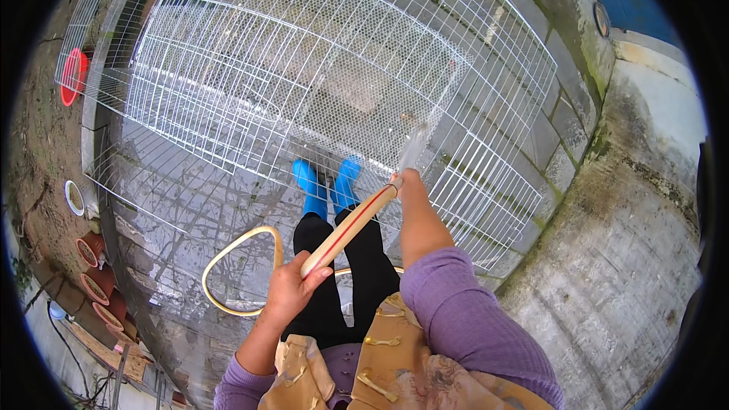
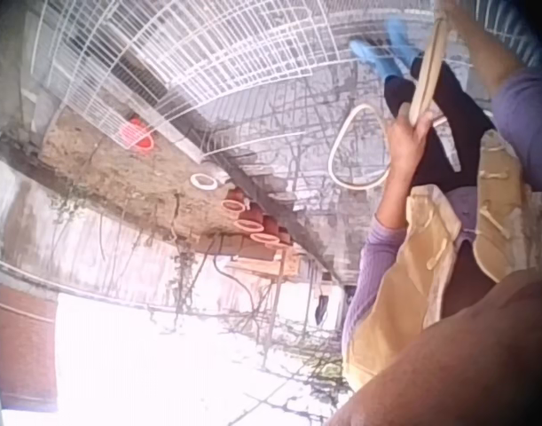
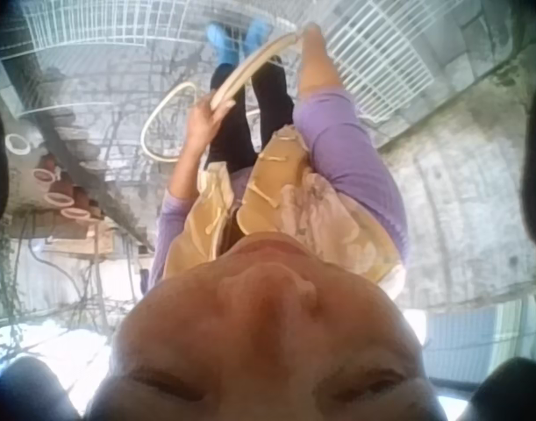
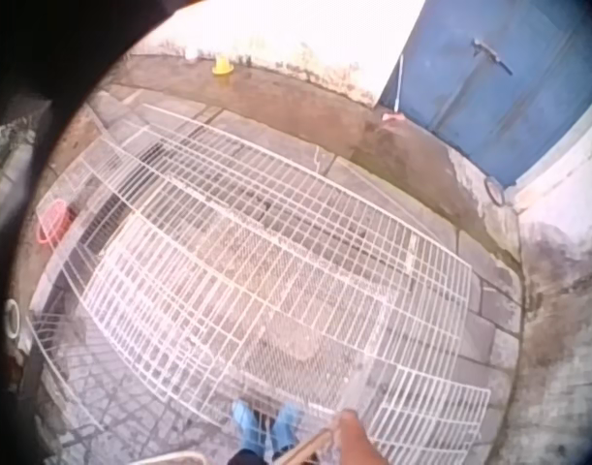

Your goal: The person uses a hose to spray water on a metal wire cage placed on a paved outdoor surface. They move the hose back and forth to rinse the cage, then briefly use a long-handled brush to scrub the cage before the clip ends.

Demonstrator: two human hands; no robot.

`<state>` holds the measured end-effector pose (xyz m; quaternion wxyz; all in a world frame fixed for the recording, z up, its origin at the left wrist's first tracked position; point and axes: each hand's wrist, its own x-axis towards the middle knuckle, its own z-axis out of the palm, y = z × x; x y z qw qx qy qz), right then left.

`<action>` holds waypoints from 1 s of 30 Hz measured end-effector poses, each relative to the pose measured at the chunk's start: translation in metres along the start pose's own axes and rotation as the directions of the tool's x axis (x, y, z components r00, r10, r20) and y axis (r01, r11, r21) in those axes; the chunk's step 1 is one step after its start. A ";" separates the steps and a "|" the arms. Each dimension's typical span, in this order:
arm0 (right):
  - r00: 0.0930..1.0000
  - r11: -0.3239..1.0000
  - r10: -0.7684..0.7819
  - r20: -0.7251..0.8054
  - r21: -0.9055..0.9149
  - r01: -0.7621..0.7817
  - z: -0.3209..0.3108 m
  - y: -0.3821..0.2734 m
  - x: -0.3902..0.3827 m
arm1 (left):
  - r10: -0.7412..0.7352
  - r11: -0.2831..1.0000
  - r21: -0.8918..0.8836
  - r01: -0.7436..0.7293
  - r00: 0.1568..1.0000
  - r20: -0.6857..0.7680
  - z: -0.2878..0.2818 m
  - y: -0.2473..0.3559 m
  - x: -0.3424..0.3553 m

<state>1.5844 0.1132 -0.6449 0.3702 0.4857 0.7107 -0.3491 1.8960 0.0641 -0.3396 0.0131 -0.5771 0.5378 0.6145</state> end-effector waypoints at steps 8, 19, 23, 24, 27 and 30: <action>0.999 0.999 -0.052 0.012 0.014 0.052 -0.006 0.001 0.000 | 0.012 1.000 0.029 -0.012 1.000 0.002 0.000 -0.001 0.001; 0.998 0.995 -0.067 0.001 -0.068 0.066 0.000 0.000 0.001 | -0.007 0.998 0.058 0.005 1.000 0.030 -0.004 0.002 0.001; 0.999 0.996 -0.045 0.005 -0.072 0.045 0.005 -0.007 -0.001 | 0.004 0.995 0.095 -0.010 0.998 0.067 -0.004 0.002 0.000; 1.000 0.994 -0.026 0.016 -0.104 0.027 0.006 -0.006 -0.004 | 0.003 0.996 0.084 -0.009 0.997 0.076 -0.004 0.001 -0.001; 0.999 0.979 -0.005 0.038 -0.204 0.012 0.006 0.000 -0.011 | 0.038 0.994 0.096 -0.048 0.994 0.103 -0.002 0.005 -0.007; 0.998 0.957 -0.034 0.047 -0.288 0.046 0.004 0.001 -0.011 | 0.065 0.992 0.102 -0.079 0.988 0.137 0.003 0.006 -0.010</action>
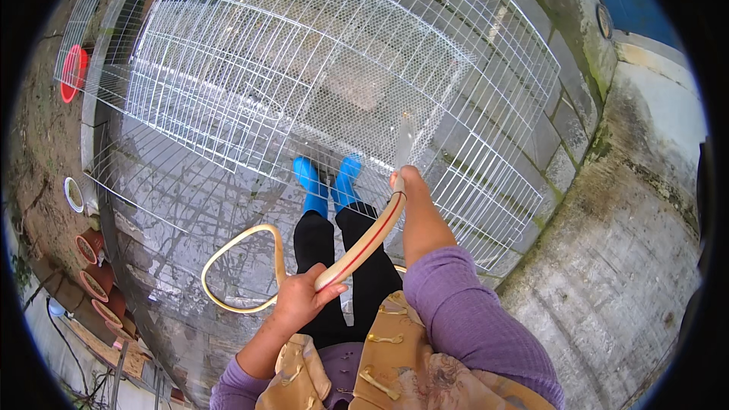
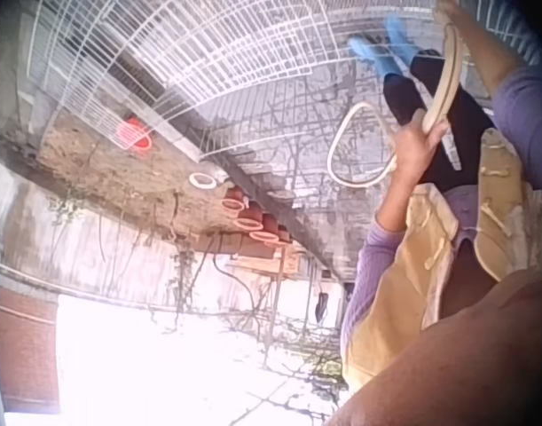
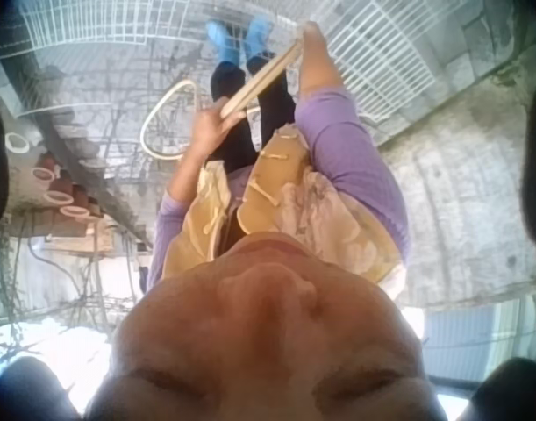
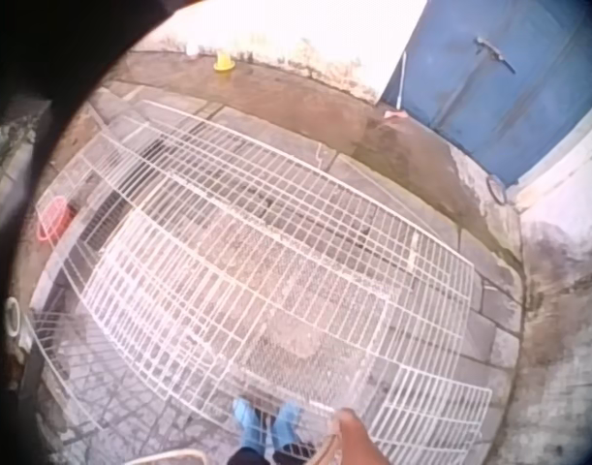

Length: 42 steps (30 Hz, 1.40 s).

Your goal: The person uses a hose to spray water on a metal wire cage placed on a paved outdoor surface. They move the hose back and forth to rinse the cage, then briefly use a long-handled brush to scrub the cage before the clip ends.

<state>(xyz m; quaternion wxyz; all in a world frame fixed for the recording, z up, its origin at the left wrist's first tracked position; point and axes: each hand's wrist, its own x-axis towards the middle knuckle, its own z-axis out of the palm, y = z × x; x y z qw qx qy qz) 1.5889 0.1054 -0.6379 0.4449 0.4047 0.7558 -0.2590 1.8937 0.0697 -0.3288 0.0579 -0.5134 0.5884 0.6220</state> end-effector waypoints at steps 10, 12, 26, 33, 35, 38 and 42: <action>1.000 1.000 0.013 -0.009 -0.005 -0.013 0.002 -0.003 -0.001 | -0.026 0.998 -0.049 0.027 1.000 0.007 0.005 -0.004 -0.003; 1.000 1.000 0.019 -0.010 0.012 -0.019 0.001 -0.004 -0.003 | -0.038 0.998 -0.048 0.038 0.999 0.004 0.005 -0.005 -0.003; 1.000 0.993 0.010 -0.026 0.117 -0.007 -0.012 0.018 0.002 | -0.084 0.996 -0.021 0.083 0.996 -0.037 0.005 -0.008 -0.003; 0.994 0.976 0.096 -0.051 0.203 -0.083 -0.023 0.035 0.014 | -0.050 0.997 -0.058 0.046 0.997 -0.061 0.004 -0.009 -0.003; 0.994 0.974 0.089 -0.063 0.214 -0.074 -0.019 0.034 0.015 | -0.064 0.998 -0.030 0.062 0.996 -0.055 0.003 -0.010 -0.003; 0.999 0.993 0.019 -0.032 0.120 -0.015 -0.020 0.027 0.019 | -0.075 0.997 -0.019 0.074 0.996 -0.046 0.004 -0.010 -0.002; 0.996 0.978 0.060 -0.069 0.204 -0.045 -0.014 0.020 0.017 | -0.073 0.997 -0.021 0.072 0.996 -0.047 0.004 -0.009 -0.002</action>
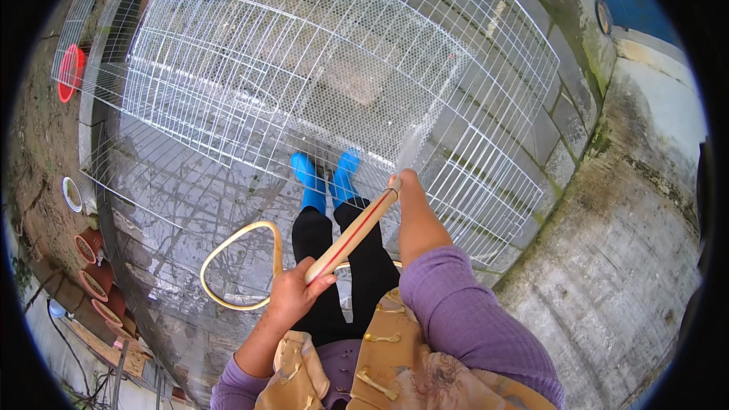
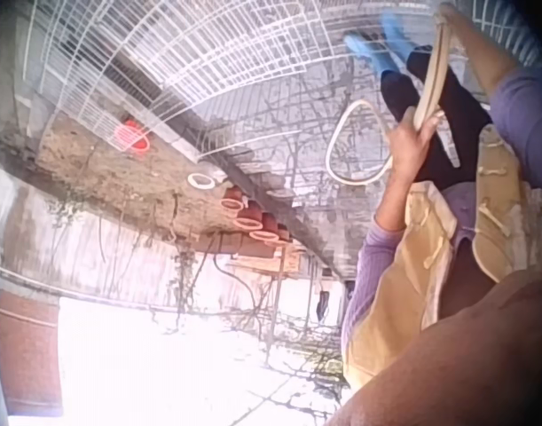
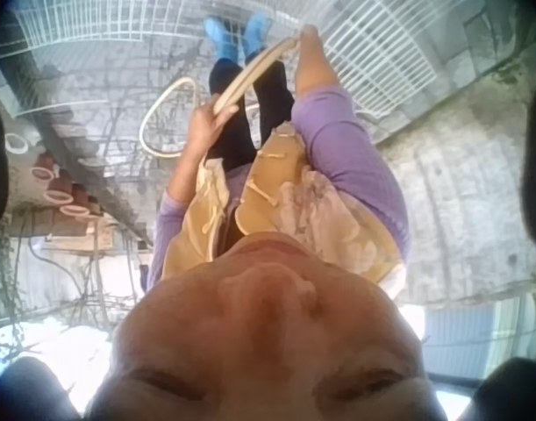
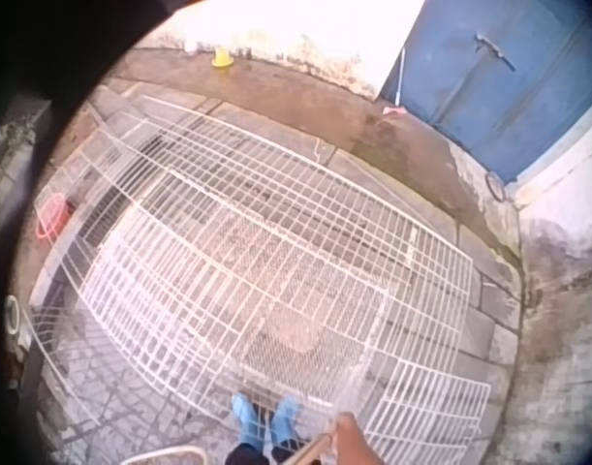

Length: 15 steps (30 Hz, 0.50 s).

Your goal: The person uses a hose to spray water on a metal wire cage placed on a paved outdoor surface. They move the hose back and forth to rinse the cage, then briefly use a long-handled brush to scrub the cage before the clip ends.

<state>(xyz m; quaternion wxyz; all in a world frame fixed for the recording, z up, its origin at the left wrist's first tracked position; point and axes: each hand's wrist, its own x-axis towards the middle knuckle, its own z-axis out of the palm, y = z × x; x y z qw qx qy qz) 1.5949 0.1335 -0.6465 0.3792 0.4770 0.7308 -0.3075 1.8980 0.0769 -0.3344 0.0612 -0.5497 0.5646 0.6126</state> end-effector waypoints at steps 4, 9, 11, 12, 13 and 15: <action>0.999 0.997 -0.023 0.022 -0.073 0.025 0.002 0.001 -0.010 | 0.012 1.000 0.010 -0.012 1.000 0.004 0.001 -0.004 -0.003; 0.998 0.984 0.040 0.047 -0.173 -0.031 0.005 0.005 -0.004 | 0.022 0.999 -0.035 -0.020 0.999 0.041 0.002 0.000 -0.005; 0.994 0.973 0.074 0.080 -0.225 -0.054 0.006 0.006 0.003 | 0.055 0.999 -0.001 -0.055 0.996 0.070 0.004 0.007 -0.007; 0.993 0.967 0.076 0.093 -0.251 -0.050 0.006 0.005 0.008 | 0.073 0.997 0.015 -0.075 0.994 0.087 0.004 0.010 -0.007; 0.991 0.960 0.077 0.105 -0.275 -0.046 0.006 0.003 0.012 | 0.073 0.997 0.007 -0.074 0.993 0.088 0.005 0.011 -0.008; 0.989 0.947 0.043 0.142 -0.322 0.005 0.011 0.008 0.005 | 0.053 0.999 -0.001 -0.053 0.996 0.075 0.006 0.008 -0.010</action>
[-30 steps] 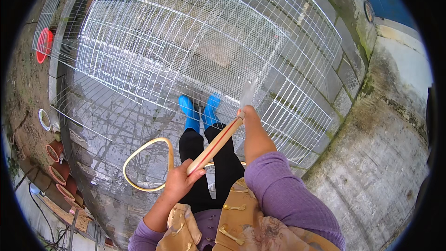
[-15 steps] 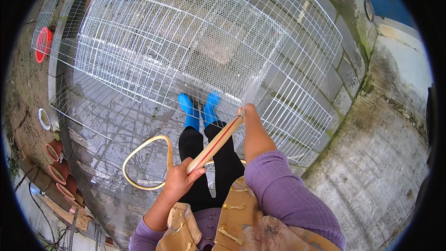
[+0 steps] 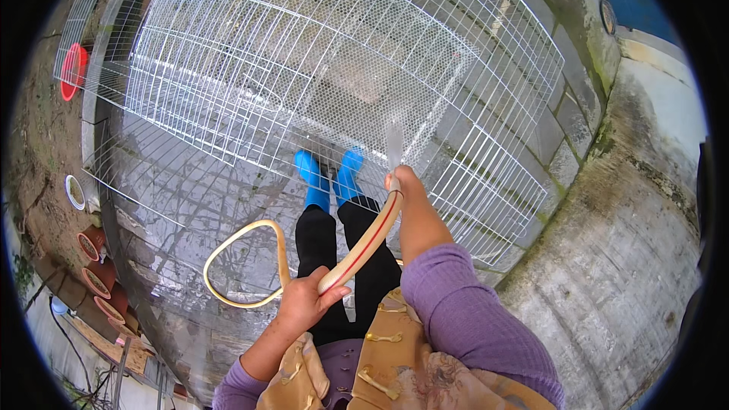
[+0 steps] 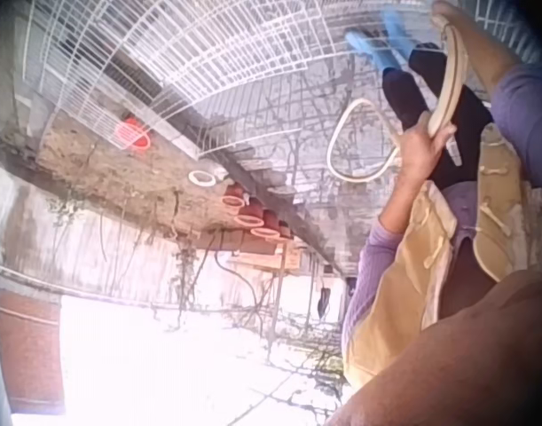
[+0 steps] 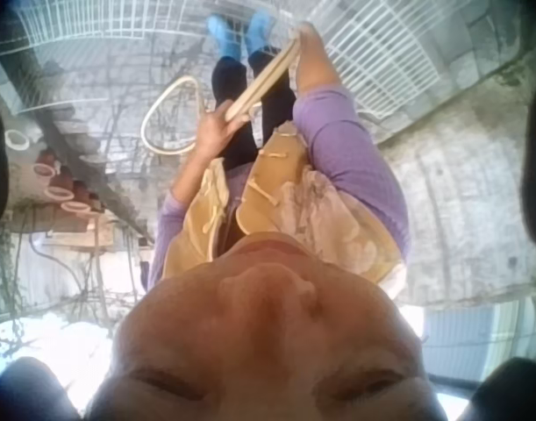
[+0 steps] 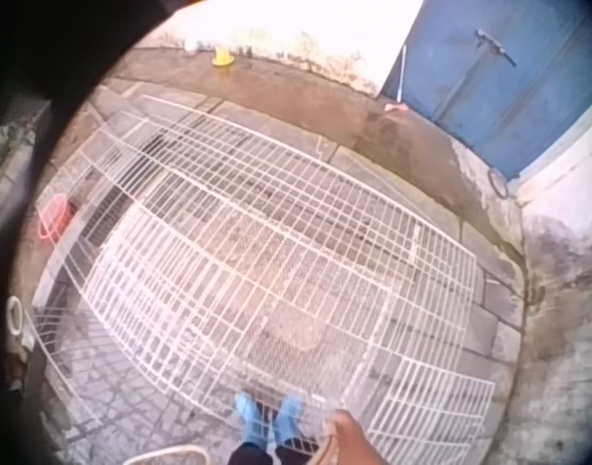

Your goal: The person uses a hose to spray water on a metal wire cage placed on a paved outdoor surface. They move the hose back and forth to rinse the cage, then briefly use a long-handled brush to scrub the cage before the clip ends.

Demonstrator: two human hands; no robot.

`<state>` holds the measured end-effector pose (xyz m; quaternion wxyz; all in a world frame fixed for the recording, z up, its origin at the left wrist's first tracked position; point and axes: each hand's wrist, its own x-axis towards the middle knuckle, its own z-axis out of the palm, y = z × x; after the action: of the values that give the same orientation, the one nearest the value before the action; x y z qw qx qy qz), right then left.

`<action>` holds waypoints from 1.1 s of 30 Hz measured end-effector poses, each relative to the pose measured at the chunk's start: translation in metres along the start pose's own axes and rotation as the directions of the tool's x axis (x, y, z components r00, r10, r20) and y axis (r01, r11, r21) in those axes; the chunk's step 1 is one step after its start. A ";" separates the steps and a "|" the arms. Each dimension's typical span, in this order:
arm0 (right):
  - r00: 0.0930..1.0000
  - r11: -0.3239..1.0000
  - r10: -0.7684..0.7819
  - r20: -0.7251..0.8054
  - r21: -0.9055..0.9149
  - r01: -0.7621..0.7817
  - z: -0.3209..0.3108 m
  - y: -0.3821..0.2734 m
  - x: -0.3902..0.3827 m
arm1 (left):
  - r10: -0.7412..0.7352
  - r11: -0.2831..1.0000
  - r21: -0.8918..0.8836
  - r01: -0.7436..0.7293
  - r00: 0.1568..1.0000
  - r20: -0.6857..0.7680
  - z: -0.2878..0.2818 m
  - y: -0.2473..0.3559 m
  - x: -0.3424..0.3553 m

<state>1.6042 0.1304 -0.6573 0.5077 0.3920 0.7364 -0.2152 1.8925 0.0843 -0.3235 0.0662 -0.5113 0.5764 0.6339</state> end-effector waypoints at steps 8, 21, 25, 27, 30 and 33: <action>0.996 0.996 -0.087 -0.012 -0.015 0.087 0.001 -0.001 -0.021 | 0.000 1.000 0.013 0.000 1.000 -0.013 -0.001 -0.004 0.002; 0.993 0.989 -0.094 -0.067 0.105 0.101 0.004 -0.026 -0.020 | -0.069 0.997 -0.018 0.069 0.997 -0.042 0.002 -0.008 0.007; 0.983 0.934 -0.041 -0.180 0.342 0.102 0.007 -0.035 -0.021 | -0.155 0.985 -0.102 0.142 0.979 -0.134 -0.005 -0.019 0.017; 0.981 0.932 -0.072 -0.179 0.338 0.130 0.005 -0.039 -0.018 | -0.112 0.992 -0.084 0.099 0.981 -0.157 -0.003 -0.022 0.019; 0.979 0.943 -0.130 -0.155 0.286 0.171 0.001 -0.045 -0.010 | -0.092 0.995 -0.063 0.083 0.985 -0.144 -0.002 -0.019 0.021; 0.984 0.952 -0.131 -0.121 0.263 0.159 -0.002 -0.051 -0.009 | -0.109 0.994 -0.016 0.108 0.989 -0.102 -0.005 -0.012 0.023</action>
<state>1.5638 0.0982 -0.6520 0.3938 0.4132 0.7516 -0.3307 1.8925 0.0730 -0.3473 0.0683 -0.5740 0.5472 0.6053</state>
